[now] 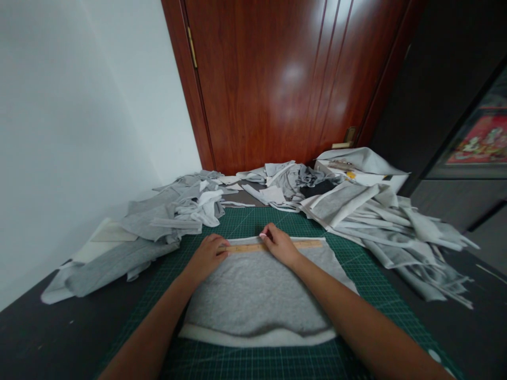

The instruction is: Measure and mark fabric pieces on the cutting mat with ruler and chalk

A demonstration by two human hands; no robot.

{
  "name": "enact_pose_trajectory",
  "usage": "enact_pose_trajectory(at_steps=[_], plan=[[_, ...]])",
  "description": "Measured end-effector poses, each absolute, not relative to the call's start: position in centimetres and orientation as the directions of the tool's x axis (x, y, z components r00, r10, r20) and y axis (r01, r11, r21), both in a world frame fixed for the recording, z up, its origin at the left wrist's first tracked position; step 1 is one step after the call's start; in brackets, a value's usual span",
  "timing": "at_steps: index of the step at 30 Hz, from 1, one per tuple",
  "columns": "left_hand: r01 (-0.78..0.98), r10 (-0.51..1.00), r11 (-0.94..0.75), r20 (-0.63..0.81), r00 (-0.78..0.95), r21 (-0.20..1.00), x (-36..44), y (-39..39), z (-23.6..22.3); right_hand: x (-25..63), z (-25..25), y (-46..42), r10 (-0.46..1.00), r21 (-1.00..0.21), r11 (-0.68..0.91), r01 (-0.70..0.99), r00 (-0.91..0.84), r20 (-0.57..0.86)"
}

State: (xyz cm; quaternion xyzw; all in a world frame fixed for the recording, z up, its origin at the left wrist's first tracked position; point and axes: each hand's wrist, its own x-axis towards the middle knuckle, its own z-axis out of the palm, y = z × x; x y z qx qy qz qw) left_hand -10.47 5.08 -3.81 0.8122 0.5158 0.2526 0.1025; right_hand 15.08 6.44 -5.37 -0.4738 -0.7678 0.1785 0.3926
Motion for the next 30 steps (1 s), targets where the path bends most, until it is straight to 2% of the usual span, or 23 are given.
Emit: enact_pose_trajectory(at_steps=[9, 18, 25, 28, 30], plan=[[0.793, 0.895, -0.436, 0.293, 0.336, 0.424, -10.5, 5.2, -3.7, 14.8, -5.8, 6.6, 0.801, -0.63, 0.598, 0.496, -0.356, 0.481], [0.801, 0.91, -0.403, 0.29, 0.297, 0.442, -10.6, 5.6, -3.9, 9.8, -5.0, 7.4, 0.813, -0.729, 0.558, 0.397, -0.439, 0.383], [0.818, 0.948, -0.284, 0.275, 0.161, 0.501, -10.8, 5.9, -4.5, 4.9, -5.3, 8.0, 0.844, -0.752, 0.521, 0.404, -0.377, 0.382], [0.827, 0.945, -0.284, 0.288, 0.156, 0.484, -10.9, 6.0, -4.6, 4.6, -5.3, 8.0, 0.868, -0.779, 0.486, 0.397, -0.326, 0.375], [0.851, 0.937, -0.296, 0.305, 0.17, 0.434, -10.8, 5.7, -4.6, 4.8, -5.3, 7.9, 0.877, -0.796, 0.471, 0.381, -0.302, 0.375]])
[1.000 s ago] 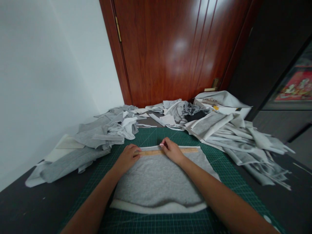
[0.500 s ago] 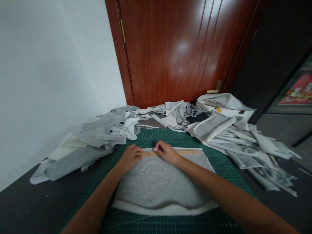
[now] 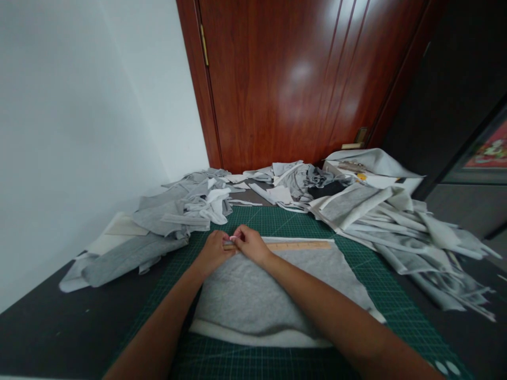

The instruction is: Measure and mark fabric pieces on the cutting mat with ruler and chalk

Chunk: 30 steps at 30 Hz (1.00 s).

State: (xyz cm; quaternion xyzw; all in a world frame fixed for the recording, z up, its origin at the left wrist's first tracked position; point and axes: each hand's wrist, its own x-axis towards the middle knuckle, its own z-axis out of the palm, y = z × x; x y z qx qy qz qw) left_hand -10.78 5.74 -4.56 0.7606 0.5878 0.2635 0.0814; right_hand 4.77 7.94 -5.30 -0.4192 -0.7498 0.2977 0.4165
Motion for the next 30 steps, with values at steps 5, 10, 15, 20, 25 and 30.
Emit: enact_pose_trajectory(at_steps=[5, 10, 15, 20, 25, 30], plan=[[0.947, 0.917, -0.287, 0.327, 0.227, 0.148, -8.6, 3.5, -3.7, 5.1, -5.1, 8.0, 0.894, -0.828, 0.438, 0.35, -0.262, 0.362], [0.943, 0.913, -0.32, 0.237, 0.332, -0.089, -4.6, 0.1, -3.1, 5.1, -5.3, 8.2, 0.892, -0.826, 0.444, 0.347, -0.256, 0.372], [0.963, 0.956, -0.214, 0.168, 0.24, -0.162, -2.6, -1.0, -4.5, 5.0, -5.4, 8.2, 0.888, -0.793, 0.45, 0.412, -0.305, 0.345], [0.973, 0.949, -0.19, 0.228, 0.216, -0.133, -3.0, -1.1, -5.1, 4.5, -4.6, 8.1, 0.896, -0.752, 0.429, 0.501, -0.343, 0.283], [0.974, 0.952, -0.2, 0.215, 0.219, -0.106, -3.0, -1.3, -4.8, 3.6, -3.7, 8.2, 0.921, -0.692, 0.38, 0.613, -0.323, 0.219], [0.97, 0.945, -0.222, 0.221, 0.24, -0.102, -3.2, -1.2, -5.1, 3.2, -3.4, 8.2, 0.931, -0.668, 0.355, 0.654, -0.309, 0.193]])
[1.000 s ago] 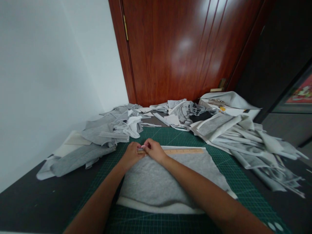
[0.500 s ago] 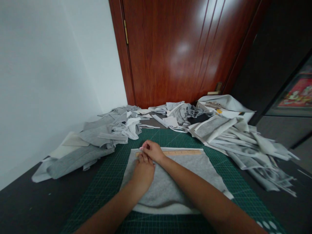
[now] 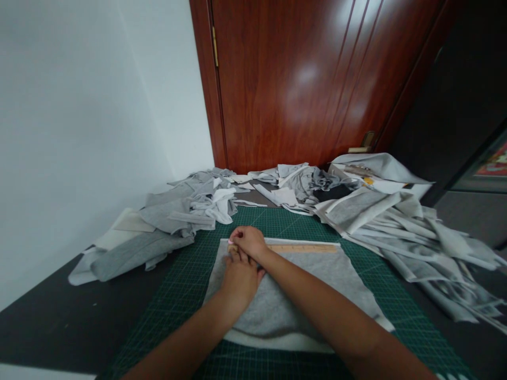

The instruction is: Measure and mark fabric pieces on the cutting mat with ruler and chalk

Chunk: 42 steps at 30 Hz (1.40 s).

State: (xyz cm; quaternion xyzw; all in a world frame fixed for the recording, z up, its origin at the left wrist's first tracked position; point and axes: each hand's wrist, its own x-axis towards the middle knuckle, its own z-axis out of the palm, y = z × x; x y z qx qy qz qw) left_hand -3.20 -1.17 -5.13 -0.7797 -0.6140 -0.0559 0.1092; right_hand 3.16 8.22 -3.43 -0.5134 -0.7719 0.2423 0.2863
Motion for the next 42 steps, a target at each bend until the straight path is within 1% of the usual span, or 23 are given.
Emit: enact_pose_trajectory(at_steps=[3, 8, 12, 16, 22, 28, 33, 42], plan=[[0.966, 0.942, -0.232, 0.223, 0.252, -0.112, -3.3, -1.2, -5.1, 3.1, -3.4, 8.2, 0.921, -0.648, 0.382, 0.659, -0.326, 0.212], [0.968, 0.947, -0.242, 0.201, 0.251, -0.068, -3.2, -1.3, -4.5, 3.3, -3.3, 8.3, 0.894, -0.606, 0.442, 0.661, -0.378, 0.24], [0.969, 0.946, -0.234, 0.209, 0.246, -0.081, -3.3, -1.1, -4.7, 3.2, -3.1, 8.5, 0.894, -0.598, 0.441, 0.669, -0.386, 0.228], [0.962, 0.931, -0.268, 0.244, 0.27, -0.041, -3.6, -0.9, -4.9, 2.7, -2.8, 8.7, 0.892, -0.581, 0.444, 0.682, -0.395, 0.219], [0.963, 0.947, -0.262, 0.176, 0.268, -0.057, -3.5, -1.2, -4.1, 2.5, -2.7, 8.8, 0.887, -0.563, 0.455, 0.689, -0.404, 0.222], [0.961, 0.94, -0.276, 0.2, 0.277, -0.032, -3.5, -1.2, -3.9, 3.4, -3.2, 8.9, 0.871, -0.56, 0.484, 0.673, -0.429, 0.238], [0.954, 0.945, -0.272, 0.151, 0.289, -0.123, -3.4, -1.4, -3.4, 4.7, -3.3, 8.6, 0.864, -0.55, 0.501, 0.668, -0.428, 0.265], [0.945, 0.956, -0.244, 0.108, 0.272, -0.219, -3.0, -2.0, -2.4, 7.6, -3.4, 8.5, 0.861, -0.525, 0.503, 0.686, -0.45, 0.236]])
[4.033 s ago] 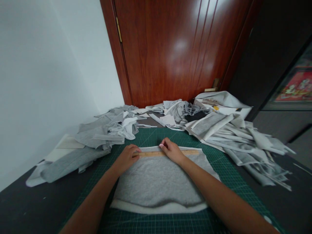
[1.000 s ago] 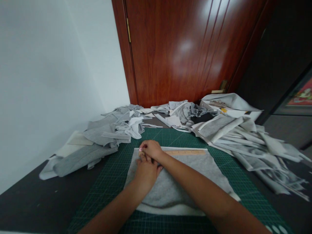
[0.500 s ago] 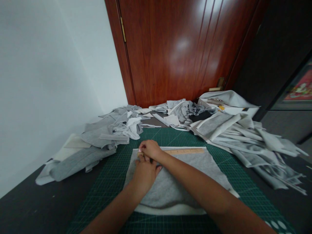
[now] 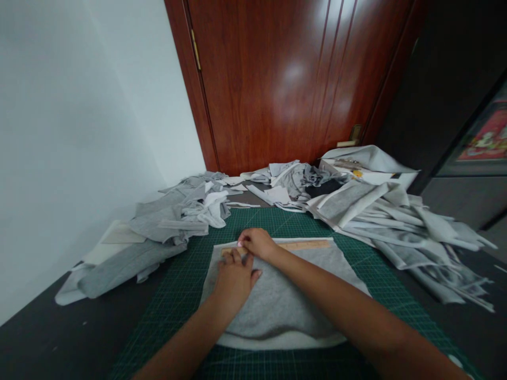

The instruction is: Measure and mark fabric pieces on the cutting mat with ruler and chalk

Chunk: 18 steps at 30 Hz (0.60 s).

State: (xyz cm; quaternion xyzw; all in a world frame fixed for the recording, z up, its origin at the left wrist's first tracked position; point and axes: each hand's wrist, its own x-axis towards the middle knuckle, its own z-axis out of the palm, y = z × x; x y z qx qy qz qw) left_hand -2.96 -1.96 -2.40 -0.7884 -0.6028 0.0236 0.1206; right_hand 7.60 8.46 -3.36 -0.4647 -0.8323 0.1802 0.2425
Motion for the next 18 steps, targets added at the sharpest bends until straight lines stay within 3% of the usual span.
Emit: enact_pose_trajectory(at_steps=[18], plan=[[0.924, 0.95, -0.256, 0.102, 0.294, -0.283, -3.0, -1.9, -2.3, 15.7, -4.0, 7.9, 0.849, -0.591, 0.524, 0.613, -0.426, 0.311]])
